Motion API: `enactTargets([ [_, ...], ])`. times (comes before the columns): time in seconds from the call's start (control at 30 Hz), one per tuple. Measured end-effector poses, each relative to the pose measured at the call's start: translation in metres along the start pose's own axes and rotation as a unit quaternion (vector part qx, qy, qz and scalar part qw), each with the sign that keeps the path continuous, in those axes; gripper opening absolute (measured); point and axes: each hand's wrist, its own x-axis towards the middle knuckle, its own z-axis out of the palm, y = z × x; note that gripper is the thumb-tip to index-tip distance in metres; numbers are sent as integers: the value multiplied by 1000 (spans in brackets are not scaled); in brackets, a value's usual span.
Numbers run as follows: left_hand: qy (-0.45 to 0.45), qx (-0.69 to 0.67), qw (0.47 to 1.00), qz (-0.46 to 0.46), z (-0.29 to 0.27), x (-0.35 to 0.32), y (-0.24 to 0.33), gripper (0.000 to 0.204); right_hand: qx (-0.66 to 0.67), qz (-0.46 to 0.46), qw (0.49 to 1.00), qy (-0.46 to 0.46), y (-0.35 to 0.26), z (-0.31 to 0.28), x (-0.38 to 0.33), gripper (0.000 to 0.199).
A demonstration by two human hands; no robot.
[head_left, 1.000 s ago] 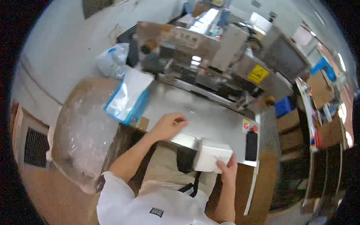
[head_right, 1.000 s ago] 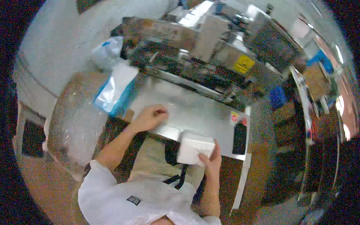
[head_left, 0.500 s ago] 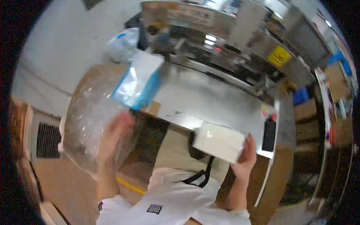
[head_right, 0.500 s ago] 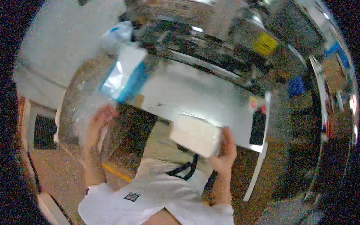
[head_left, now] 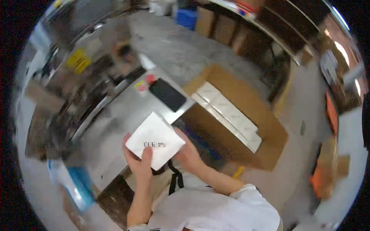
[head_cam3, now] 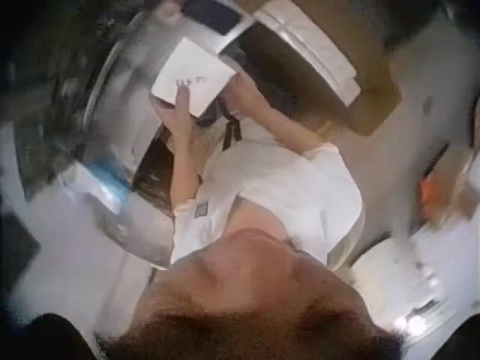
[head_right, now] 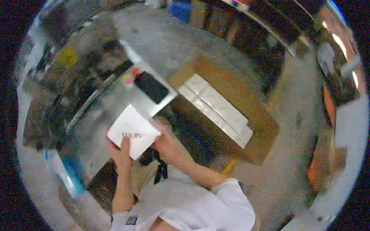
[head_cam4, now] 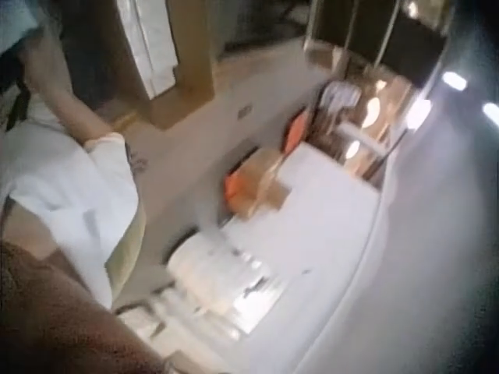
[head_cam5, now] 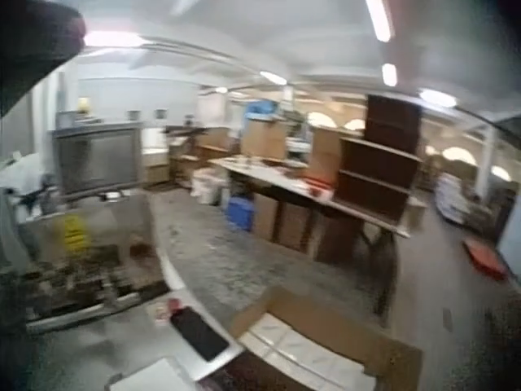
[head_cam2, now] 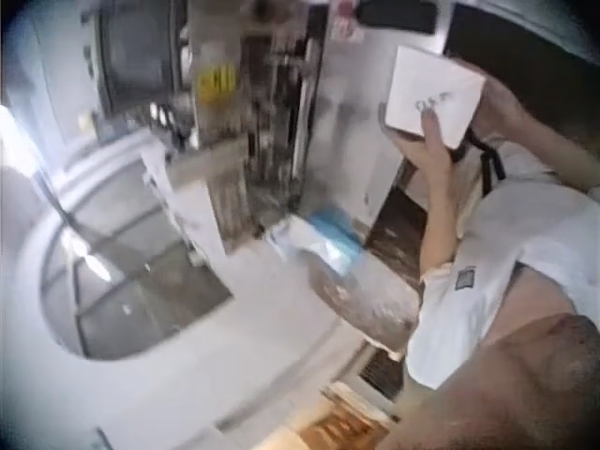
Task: Packaging small rectangular white boxes into transparent plastic bags, sealing them using a heat sealing machine, and then placing the sealed items into a shipping box.
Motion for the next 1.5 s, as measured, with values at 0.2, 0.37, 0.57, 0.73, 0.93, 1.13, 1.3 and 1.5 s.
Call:
enactTargets([
  [0.2,-148,66,987,-3,48,-5,-10,76,166,36,979,116,-36,-75,19,89],
  [0.37,-75,276,952,112,-46,43,-52,61,-26,-34,947,319,-87,-227,3,68],
  [0.57,-36,528,828,185,-67,52,-68,54,-289,202,853,386,-26,-415,-61,59],
  [0.73,-42,543,815,197,-61,53,-71,50,-253,442,817,269,50,-466,-130,37],
  [0.93,-62,563,793,225,-60,54,-77,47,-448,590,652,162,84,-485,-119,37],
  [1.13,-39,524,827,201,-54,59,-73,39,-601,404,685,-78,162,-573,-110,22],
  [1.3,-48,320,945,-38,-83,32,-2,19,-339,310,887,40,31,-354,19,32],
  [1.5,383,355,839,153,-275,55,77,25,-353,-43,924,141,-59,-195,38,28],
])
